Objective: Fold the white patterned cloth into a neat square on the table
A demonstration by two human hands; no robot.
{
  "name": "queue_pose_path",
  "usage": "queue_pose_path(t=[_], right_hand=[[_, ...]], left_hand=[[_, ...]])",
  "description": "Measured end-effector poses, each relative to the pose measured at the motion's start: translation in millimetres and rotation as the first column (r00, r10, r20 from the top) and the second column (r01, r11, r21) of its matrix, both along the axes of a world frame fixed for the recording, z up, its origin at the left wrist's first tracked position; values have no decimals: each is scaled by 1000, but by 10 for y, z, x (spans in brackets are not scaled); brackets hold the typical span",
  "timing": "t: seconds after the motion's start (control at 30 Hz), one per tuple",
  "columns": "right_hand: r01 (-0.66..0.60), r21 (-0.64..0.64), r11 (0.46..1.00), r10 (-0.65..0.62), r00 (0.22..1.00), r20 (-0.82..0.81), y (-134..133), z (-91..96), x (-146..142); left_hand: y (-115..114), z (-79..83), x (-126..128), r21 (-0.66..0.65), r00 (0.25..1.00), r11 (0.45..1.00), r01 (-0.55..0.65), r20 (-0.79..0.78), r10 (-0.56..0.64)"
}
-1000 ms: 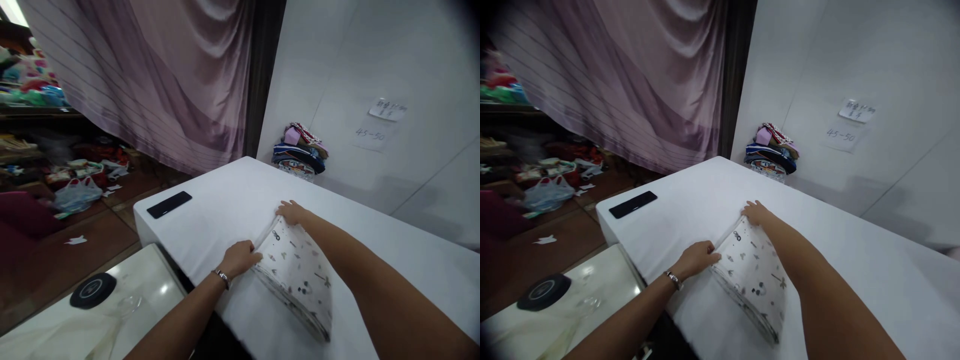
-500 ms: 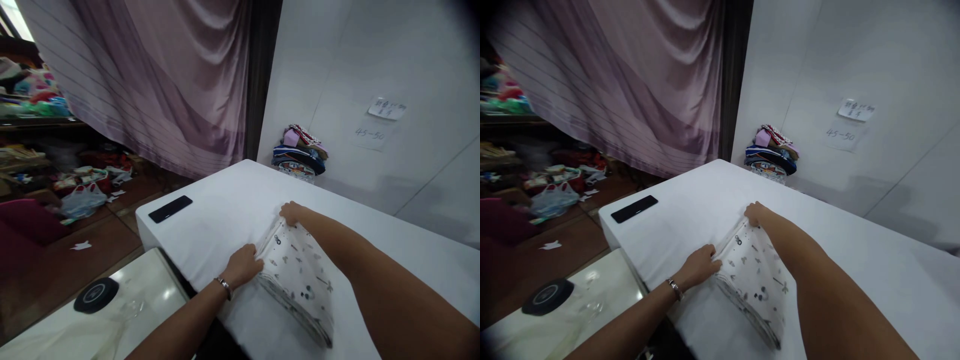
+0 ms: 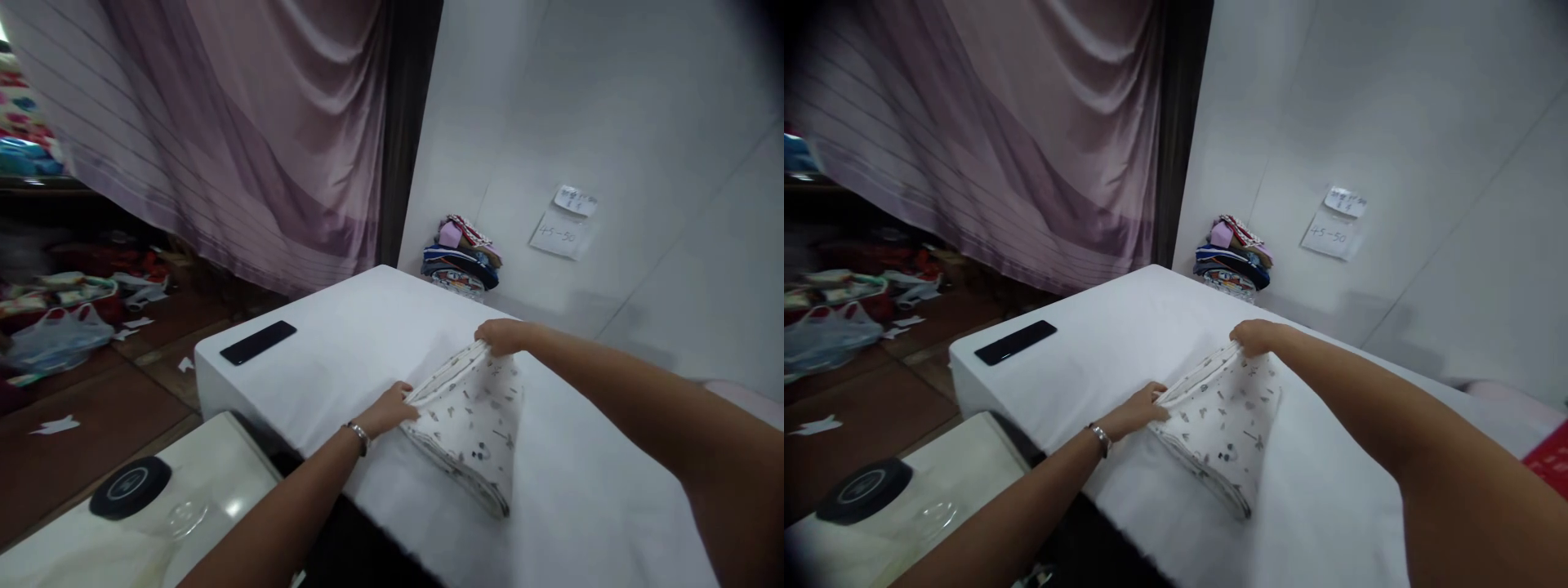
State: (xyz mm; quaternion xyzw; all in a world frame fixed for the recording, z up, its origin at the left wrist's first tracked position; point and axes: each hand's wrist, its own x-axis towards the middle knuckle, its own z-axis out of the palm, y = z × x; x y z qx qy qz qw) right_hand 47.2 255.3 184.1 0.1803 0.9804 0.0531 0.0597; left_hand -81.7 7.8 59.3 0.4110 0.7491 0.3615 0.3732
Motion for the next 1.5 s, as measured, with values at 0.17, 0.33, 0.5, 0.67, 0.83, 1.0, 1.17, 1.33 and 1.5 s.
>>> queue_pose_path(t=[0.17,0.33,0.5,0.67,0.83,1.0,1.17,1.33,1.5], right_hand=[[8,78,997,-16,996,93,-51,397,355],[133,342,930,-83,984,-157,-31,887,803],[214,572,792,69,899,-432,-286,699,1247],[146,454,879,86,888,-452,-753,-635,1543],[70,193,979,12,919,-394,-1088,-1601,1750],[89,118,989,-32,907,-421,-1150,-1591,1833],[111,-2,994,-100,890,-445,-1245,-1501,1882],[82,-91,992,-117,850,-514,-1271,-1453,1715],[-7,-147,989,-59,894,-445,-1199,-1523,1538]], left_hand=[[257,500,-139,-22,956,962,273,-104,-274],[553,1497,-179,136,676,974,180,-736,-22],[441,1682,-17,393,247,862,319,-913,325],[72,485,147,198,194,887,417,-973,126],[-220,-283,260,102,353,921,375,-935,-40],[-359,-223,232,119,407,893,434,-910,-76],[-427,-175,207,171,493,880,443,-867,-80],[-274,-105,275,194,521,839,508,-845,-120],[-136,-142,320,118,509,840,529,-837,-203]])
